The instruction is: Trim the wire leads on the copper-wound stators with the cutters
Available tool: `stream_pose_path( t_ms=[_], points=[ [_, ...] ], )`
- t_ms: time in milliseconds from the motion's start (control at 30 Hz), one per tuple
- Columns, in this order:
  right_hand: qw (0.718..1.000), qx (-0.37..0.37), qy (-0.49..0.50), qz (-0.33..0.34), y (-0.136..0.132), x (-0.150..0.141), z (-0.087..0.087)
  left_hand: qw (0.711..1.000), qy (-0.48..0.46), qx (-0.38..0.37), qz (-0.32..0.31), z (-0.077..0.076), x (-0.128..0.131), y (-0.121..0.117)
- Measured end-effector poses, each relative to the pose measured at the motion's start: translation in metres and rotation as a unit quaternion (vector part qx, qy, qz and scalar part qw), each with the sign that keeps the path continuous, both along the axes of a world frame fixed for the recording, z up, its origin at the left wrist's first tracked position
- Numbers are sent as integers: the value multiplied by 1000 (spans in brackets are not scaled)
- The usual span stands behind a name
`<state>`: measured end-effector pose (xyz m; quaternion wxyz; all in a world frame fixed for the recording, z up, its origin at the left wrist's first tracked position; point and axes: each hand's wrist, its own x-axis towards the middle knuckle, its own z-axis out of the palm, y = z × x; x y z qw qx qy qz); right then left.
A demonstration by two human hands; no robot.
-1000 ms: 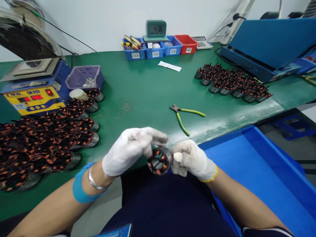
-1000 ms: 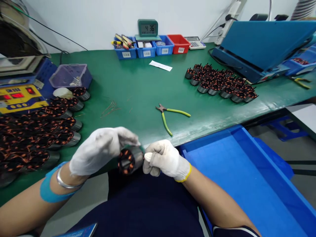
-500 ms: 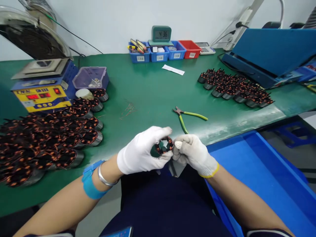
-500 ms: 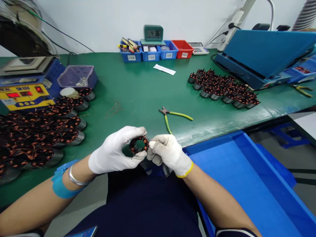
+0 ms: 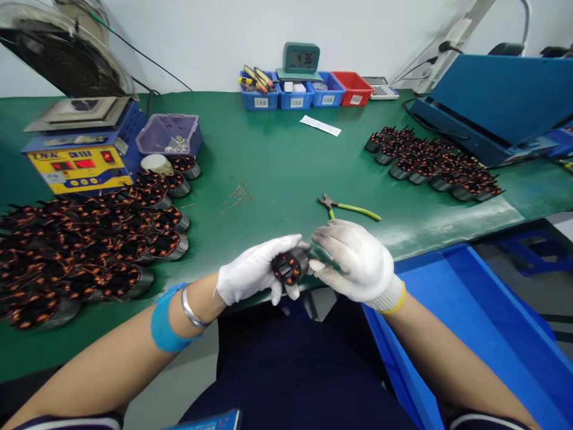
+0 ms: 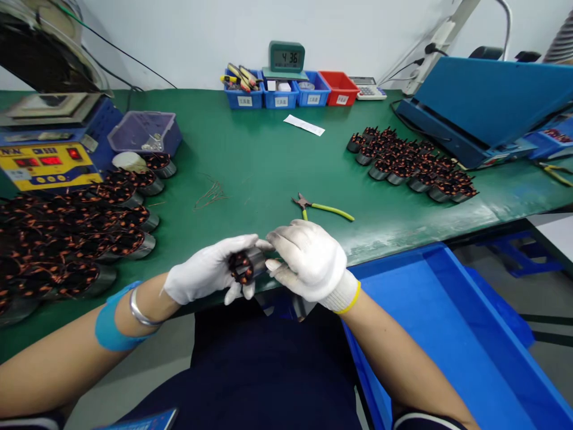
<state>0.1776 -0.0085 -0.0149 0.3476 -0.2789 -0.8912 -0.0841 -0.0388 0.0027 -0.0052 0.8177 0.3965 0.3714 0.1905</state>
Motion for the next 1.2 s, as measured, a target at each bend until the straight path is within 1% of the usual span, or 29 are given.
stream_pose_path(
  t_ms=[33,100,167,267,333,433,500,567,633,733,833,900,933,1033,1100,1133,1200],
  points=[
    [1000,14,-14,-4,1,0,1,1000,-22,-14,2,0,-1,1],
    [998,40,-51,-9,2,0,4,999,-39,-14,8,1,-1,1],
    [995,61,-85,2,1,1,7,999,-27,-17,8,0,1,2],
    [991,77,-102,27,-2,-1,10,999,11,-43,-10,-3,4,4],
    [991,76,-104,37,-4,-4,9,999,21,-45,8,-5,5,4],
    [994,34,-101,20,-5,-6,2,998,3,-31,48,-4,3,2],
    [997,-6,-71,0,-6,-5,-3,998,-25,-12,54,1,0,0],
    [998,-46,-35,-18,-6,-5,-7,997,-42,25,60,6,-2,-1],
    [996,-82,-14,-33,-7,-5,-9,996,-18,69,60,9,-3,0],
    [992,-119,20,-47,-9,-7,-10,990,63,111,55,6,0,3],
    [989,-130,41,-50,-12,-10,-10,984,111,110,80,-2,5,4],
    [989,-129,42,-51,-13,-13,-10,984,106,106,97,-6,7,3],
    [989,-128,43,-53,-14,-15,-10,985,98,107,96,-7,7,2],
    [986,-145,56,-58,-16,-18,-8,991,65,107,51,-7,5,1],
    [982,-165,78,-43,-17,-17,-5,995,45,88,19,-6,3,2],
    [983,-159,85,-28,-17,-16,-3,997,36,70,11,-6,2,3],
    [992,-105,68,-2,-15,-14,2,999,29,38,12,-4,1,5]
  ],
)
